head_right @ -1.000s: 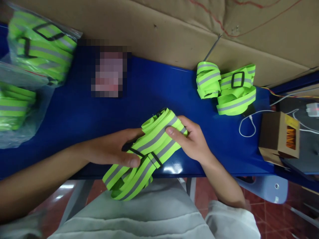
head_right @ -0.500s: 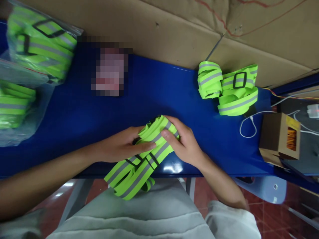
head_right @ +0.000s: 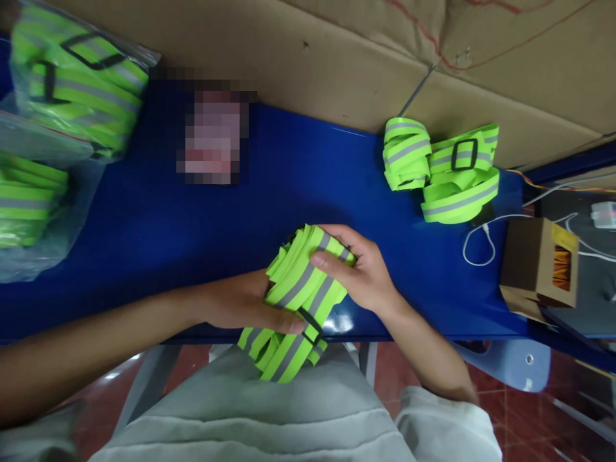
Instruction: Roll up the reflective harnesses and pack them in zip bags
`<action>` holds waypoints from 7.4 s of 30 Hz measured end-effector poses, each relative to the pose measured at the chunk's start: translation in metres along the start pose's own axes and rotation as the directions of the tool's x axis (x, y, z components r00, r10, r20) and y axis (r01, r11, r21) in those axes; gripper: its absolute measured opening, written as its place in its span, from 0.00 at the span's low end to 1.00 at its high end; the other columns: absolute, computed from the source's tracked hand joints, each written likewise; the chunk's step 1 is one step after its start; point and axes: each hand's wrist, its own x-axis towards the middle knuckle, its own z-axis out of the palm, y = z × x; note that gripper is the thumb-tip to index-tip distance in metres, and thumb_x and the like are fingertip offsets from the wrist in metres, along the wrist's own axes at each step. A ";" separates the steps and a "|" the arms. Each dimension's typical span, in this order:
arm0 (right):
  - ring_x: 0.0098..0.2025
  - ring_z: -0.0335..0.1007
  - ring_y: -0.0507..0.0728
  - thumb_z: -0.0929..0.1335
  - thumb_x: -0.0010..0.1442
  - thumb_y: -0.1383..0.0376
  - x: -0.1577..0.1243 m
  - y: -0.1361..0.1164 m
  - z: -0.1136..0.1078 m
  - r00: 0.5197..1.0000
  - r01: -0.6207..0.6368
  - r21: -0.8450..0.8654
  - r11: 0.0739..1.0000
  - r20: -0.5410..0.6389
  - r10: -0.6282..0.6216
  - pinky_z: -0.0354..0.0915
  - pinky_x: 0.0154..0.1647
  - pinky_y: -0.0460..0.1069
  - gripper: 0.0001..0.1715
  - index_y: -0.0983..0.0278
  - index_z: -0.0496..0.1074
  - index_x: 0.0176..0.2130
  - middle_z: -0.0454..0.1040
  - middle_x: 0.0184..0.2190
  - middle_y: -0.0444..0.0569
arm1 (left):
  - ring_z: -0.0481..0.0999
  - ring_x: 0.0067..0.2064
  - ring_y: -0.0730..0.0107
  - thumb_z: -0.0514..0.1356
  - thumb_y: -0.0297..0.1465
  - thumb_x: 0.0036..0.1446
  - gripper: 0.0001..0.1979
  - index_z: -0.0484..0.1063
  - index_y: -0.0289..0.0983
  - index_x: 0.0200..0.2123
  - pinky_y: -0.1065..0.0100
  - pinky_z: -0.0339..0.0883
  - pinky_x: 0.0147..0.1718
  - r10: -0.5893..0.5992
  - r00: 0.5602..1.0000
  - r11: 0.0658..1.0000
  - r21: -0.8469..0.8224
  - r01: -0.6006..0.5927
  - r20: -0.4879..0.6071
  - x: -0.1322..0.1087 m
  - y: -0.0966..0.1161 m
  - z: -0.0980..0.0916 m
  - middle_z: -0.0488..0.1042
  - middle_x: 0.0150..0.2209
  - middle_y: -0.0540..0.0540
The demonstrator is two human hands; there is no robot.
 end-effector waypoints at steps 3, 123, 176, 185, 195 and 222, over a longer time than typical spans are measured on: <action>0.48 0.80 0.59 0.76 0.60 0.51 0.002 0.004 0.000 0.997 -0.076 0.110 0.991 -0.024 0.079 0.76 0.49 0.52 0.21 0.55 0.78 0.51 0.83 0.47 0.45 | 0.81 0.41 0.66 0.73 0.37 0.53 0.16 0.79 0.36 0.42 0.67 0.76 0.41 0.058 0.997 0.998 -0.002 -0.058 0.046 0.000 0.000 0.002 0.83 0.40 0.46; 0.48 0.78 0.61 0.74 0.62 0.49 -0.003 0.006 0.009 0.922 0.068 -0.017 0.998 -0.382 -0.069 0.73 0.52 0.56 0.19 0.51 0.76 0.51 0.80 0.46 0.44 | 0.78 0.43 0.66 0.73 0.33 0.53 0.26 0.71 0.40 0.54 0.67 0.72 0.43 0.211 0.946 0.977 0.016 -0.213 -0.246 0.003 0.004 0.011 0.79 0.43 0.50; 0.41 0.81 0.58 0.74 0.62 0.49 0.007 0.003 0.003 0.972 -0.061 0.218 0.974 -0.207 0.107 0.77 0.41 0.51 0.18 0.56 0.78 0.46 0.82 0.40 0.45 | 0.79 0.36 0.69 0.70 0.31 0.55 0.09 0.79 0.36 0.40 0.69 0.73 0.37 0.105 0.962 0.994 0.021 -0.103 -0.252 0.002 0.001 0.015 0.82 0.36 0.51; 0.36 0.81 0.56 0.72 0.63 0.46 0.011 0.005 0.002 0.911 -0.409 0.317 0.856 0.186 0.367 0.75 0.36 0.49 0.22 0.58 0.80 0.47 0.83 0.36 0.45 | 0.78 0.40 0.68 0.64 0.34 0.64 0.10 0.79 0.35 0.46 0.71 0.71 0.38 0.333 0.934 0.907 0.317 -0.279 -0.130 -0.002 0.001 0.000 0.82 0.41 0.47; 0.44 0.78 0.55 0.67 0.71 0.52 0.000 0.003 0.007 0.990 0.049 -0.211 0.976 -0.116 -0.075 0.72 0.45 0.49 0.14 0.56 0.79 0.45 0.81 0.42 0.44 | 0.73 0.35 0.73 0.63 0.34 0.65 0.07 0.76 0.35 0.39 0.73 0.67 0.36 0.328 0.933 0.897 0.359 -0.258 -0.149 -0.003 0.001 0.003 0.77 0.35 0.51; 0.52 0.78 0.60 0.77 0.60 0.62 -0.008 0.003 0.020 0.941 0.338 -0.372 0.864 0.122 -0.316 0.73 0.54 0.54 0.21 0.59 0.76 0.52 0.81 0.51 0.50 | 0.64 0.28 0.75 0.62 0.31 0.58 0.10 0.69 0.36 0.26 0.73 0.55 0.26 0.226 0.901 0.883 0.469 -0.028 -0.370 -0.009 0.016 0.013 0.67 0.24 0.55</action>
